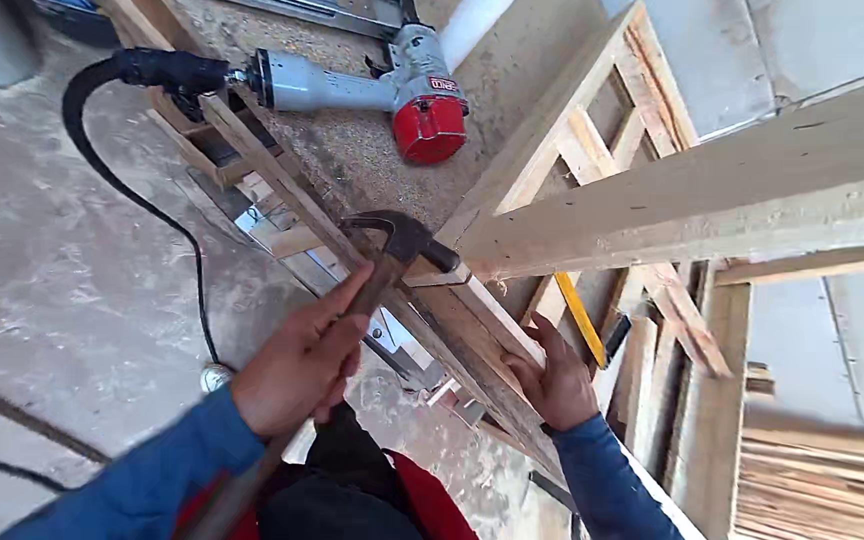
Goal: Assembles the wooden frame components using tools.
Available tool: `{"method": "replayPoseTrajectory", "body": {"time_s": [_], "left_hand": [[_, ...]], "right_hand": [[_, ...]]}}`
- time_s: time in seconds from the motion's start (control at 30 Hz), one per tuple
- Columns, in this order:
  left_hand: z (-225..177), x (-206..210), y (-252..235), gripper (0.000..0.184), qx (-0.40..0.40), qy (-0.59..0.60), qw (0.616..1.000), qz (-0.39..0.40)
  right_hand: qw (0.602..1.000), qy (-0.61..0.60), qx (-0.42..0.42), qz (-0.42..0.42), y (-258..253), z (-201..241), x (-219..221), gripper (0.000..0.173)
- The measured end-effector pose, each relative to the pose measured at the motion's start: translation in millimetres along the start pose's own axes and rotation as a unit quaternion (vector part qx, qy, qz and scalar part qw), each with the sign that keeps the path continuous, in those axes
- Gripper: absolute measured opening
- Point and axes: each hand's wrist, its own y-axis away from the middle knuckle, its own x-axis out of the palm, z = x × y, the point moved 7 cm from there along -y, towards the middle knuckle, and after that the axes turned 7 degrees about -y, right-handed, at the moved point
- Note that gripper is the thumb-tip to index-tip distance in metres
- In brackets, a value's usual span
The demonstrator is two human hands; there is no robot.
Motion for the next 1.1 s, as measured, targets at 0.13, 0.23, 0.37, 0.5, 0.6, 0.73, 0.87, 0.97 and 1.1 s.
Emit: {"method": "replayPoseTrajectory", "body": {"time_s": [0.13, 0.23, 0.37, 0.5, 0.6, 0.73, 0.87, 0.97, 1.1], "left_hand": [[-14, -74, 12, 0.05, 0.041, 0.091, 0.988, -0.116], [-9, -64, 6, 0.056, 0.073, 0.074, 0.981, -0.165], [17, -24, -4, 0.055, 0.031, -0.027, 0.999, 0.023], [12, -66, -9, 0.054, 0.039, 0.057, 0.99, -0.122], [38, -26, -19, 0.058, 0.02, -0.064, 0.998, -0.017], [19, -66, -24, 0.053, 0.033, -0.014, 0.998, -0.061], [47, -31, -28, 0.055, 0.013, -0.057, 0.996, -0.069], [48, -30, -23, 0.056, -0.035, -0.073, 0.997, 0.017], [50, -38, -19, 0.052, 0.007, 0.019, 0.994, -0.111]], "right_hand": [[1.0, 0.005, 0.005, 0.004, -1, 0, 2, 0.083], [1.0, -0.001, 0.001, 0.008, 0, -1, 2, 0.084], [1.0, 0.0, -0.009, 0.011, 2, -3, 0, 0.085], [1.0, 0.002, 0.006, 0.013, 3, -7, 0, 0.086], [1.0, 0.009, 0.005, 0.019, 5, -6, 1, 0.087], [1.0, 0.014, 0.008, 0.017, 6, -9, -1, 0.087], [1.0, 0.015, 0.015, 0.02, 11, -10, 1, 0.089], [1.0, 0.003, 0.002, 0.018, 12, -15, -1, 0.087], [1.0, 0.003, 0.007, 0.014, 15, -15, 0, 0.084]]}}
